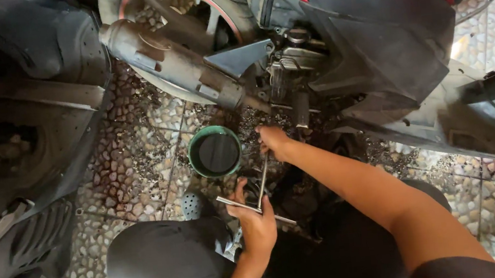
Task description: The person uses a T-handle wrench to loosen a bolt on the rear engine area of a red motorcycle, then removes a black plastic cover by hand. The person places the cover aside and continues to manipulate the exposed engine components with their hands.
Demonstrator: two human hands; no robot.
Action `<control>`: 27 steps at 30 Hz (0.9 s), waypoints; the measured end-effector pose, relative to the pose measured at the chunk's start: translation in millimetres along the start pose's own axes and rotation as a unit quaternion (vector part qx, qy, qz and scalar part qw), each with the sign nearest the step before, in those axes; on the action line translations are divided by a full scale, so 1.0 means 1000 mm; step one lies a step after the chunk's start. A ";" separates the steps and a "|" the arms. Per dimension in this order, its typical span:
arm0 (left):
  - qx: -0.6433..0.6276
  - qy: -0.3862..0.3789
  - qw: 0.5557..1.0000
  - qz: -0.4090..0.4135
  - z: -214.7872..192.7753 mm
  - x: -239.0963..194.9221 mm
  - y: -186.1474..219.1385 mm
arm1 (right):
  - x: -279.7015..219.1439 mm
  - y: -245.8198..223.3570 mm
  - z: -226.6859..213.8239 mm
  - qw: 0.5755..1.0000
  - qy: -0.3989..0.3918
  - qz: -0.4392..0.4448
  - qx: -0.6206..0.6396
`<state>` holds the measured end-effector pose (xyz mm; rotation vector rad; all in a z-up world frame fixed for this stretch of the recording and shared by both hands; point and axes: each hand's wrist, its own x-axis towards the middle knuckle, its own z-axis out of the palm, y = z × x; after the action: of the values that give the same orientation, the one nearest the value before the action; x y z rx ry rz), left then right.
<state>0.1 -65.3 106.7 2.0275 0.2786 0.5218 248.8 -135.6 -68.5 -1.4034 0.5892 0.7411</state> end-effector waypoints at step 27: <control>0.375 -0.432 0.686 0.450 -0.061 0.058 -0.010 | -0.005 0.007 0.018 0.997 -0.023 -0.019 0.069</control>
<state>23.0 10.1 138.1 2.8760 -1.3696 -0.1113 239.4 -117.9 -68.0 -1.2641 0.5658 0.6890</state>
